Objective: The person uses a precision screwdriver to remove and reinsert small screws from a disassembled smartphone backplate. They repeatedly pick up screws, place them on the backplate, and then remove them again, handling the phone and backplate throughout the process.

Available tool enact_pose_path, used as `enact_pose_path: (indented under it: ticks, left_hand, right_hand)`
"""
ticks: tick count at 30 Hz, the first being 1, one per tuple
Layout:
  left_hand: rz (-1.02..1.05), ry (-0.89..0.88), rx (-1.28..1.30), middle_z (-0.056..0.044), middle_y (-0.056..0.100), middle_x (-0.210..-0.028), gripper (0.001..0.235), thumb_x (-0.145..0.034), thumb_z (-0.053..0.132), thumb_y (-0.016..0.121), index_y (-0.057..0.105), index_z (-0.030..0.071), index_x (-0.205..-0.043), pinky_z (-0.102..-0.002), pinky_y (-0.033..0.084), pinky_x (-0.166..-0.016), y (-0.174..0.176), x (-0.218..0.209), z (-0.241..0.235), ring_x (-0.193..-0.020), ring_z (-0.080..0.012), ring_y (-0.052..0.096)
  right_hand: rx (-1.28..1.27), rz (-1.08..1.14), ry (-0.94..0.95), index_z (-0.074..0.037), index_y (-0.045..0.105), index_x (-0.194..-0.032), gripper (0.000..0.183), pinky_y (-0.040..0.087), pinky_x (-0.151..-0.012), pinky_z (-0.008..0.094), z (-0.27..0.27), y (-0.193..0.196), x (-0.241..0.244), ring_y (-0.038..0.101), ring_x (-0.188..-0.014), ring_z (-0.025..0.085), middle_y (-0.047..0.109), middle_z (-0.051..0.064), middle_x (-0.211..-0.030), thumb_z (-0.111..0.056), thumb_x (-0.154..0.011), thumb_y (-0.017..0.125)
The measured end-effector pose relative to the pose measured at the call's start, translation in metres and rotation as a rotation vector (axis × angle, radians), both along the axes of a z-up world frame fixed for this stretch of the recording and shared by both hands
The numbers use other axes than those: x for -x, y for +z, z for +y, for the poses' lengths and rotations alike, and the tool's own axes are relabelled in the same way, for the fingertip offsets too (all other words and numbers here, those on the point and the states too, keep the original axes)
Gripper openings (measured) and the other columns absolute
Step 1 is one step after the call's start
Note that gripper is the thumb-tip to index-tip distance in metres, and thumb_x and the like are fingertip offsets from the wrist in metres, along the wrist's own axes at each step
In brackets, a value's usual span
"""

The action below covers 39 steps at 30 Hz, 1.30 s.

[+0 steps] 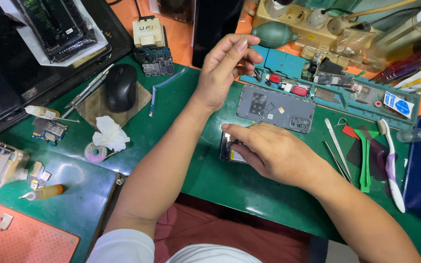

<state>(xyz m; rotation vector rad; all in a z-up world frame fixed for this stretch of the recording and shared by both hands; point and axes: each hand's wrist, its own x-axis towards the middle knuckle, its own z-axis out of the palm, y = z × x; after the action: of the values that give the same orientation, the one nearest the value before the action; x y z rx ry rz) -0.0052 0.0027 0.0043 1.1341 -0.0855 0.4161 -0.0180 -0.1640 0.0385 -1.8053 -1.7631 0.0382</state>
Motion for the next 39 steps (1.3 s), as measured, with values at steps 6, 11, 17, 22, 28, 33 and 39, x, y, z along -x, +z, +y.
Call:
enact_pose_path:
  ticks: [6,11,17,22,28,33,39]
  left_hand:
    - [0.011,0.001,-0.011,-0.005,0.06,-0.078,0.025,-0.086,0.029,0.046,0.055,0.009,-0.097,-0.021,0.045,-0.065,0.0,0.0,-0.001,-0.068,-0.0103,0.052]
    - [0.008,0.0,-0.036,-0.006,0.06,-0.078,0.025,-0.086,0.029,0.046,0.055,0.008,-0.097,-0.021,0.045,-0.065,-0.001,-0.001,-0.002,-0.068,-0.0106,0.052]
    - [0.008,0.002,-0.047,-0.006,0.06,-0.077,0.024,-0.086,0.027,0.047,0.055,0.007,-0.097,-0.02,0.045,-0.064,-0.003,-0.002,-0.003,-0.068,-0.0102,0.052]
    - [0.012,0.001,-0.054,-0.007,0.06,-0.076,0.024,-0.086,0.027,0.047,0.055,0.008,-0.097,-0.02,0.044,-0.064,-0.004,-0.003,-0.005,-0.068,-0.0104,0.052]
    - [0.019,-0.005,-0.064,-0.006,0.06,-0.076,0.022,-0.086,0.026,0.048,0.056,0.008,-0.096,-0.02,0.044,-0.064,-0.004,-0.003,-0.005,-0.068,-0.0095,0.053]
    - [0.012,0.003,-0.14,-0.006,0.06,-0.076,0.02,-0.086,0.023,0.049,0.056,0.008,-0.095,-0.02,0.045,-0.065,-0.003,-0.003,-0.005,-0.068,-0.0097,0.053]
    - [-0.098,0.1,-0.831,-0.01,0.061,-0.068,0.008,-0.08,0.011,0.059,0.062,0.007,-0.087,-0.027,0.051,-0.061,0.014,0.005,-0.004,-0.064,-0.019,0.058]
  right_hand:
    - [-0.018,0.089,0.067,-0.001,0.031,-0.123,0.046,0.044,-0.082,0.04,0.004,0.005,0.002,0.053,-0.093,0.031,0.051,0.016,-0.103,0.002,-0.082,0.05]
    - [-0.005,-0.067,-0.047,-0.005,0.033,-0.122,0.047,0.042,-0.062,0.037,0.003,-0.004,0.004,0.049,-0.065,0.027,0.052,0.009,-0.083,-0.007,-0.083,0.059]
    - [-0.012,-0.06,-0.056,-0.004,0.037,-0.118,0.039,0.041,-0.062,0.037,0.005,-0.008,0.003,0.051,-0.065,0.026,0.052,0.007,-0.078,-0.008,-0.085,0.056]
    - [0.064,0.141,0.033,-0.005,0.038,-0.117,0.035,0.045,-0.066,0.038,0.005,-0.002,0.004,0.056,-0.072,0.028,0.057,0.009,-0.086,0.0,-0.084,0.045]
    - [0.026,0.11,0.042,-0.004,0.037,-0.115,0.033,0.044,-0.07,0.039,0.006,-0.001,0.004,0.055,-0.072,0.027,0.056,0.009,-0.086,0.002,-0.084,0.044]
    - [0.016,0.157,0.073,-0.003,0.035,-0.117,0.034,0.045,-0.068,0.038,0.006,0.008,0.007,0.054,-0.08,0.03,0.049,0.016,-0.102,0.002,-0.084,0.041]
    - [-0.15,0.043,0.036,-0.002,0.045,-0.115,0.032,0.049,-0.063,0.04,0.007,-0.01,0.014,0.058,-0.077,0.032,0.054,0.014,-0.087,-0.006,-0.083,0.047]
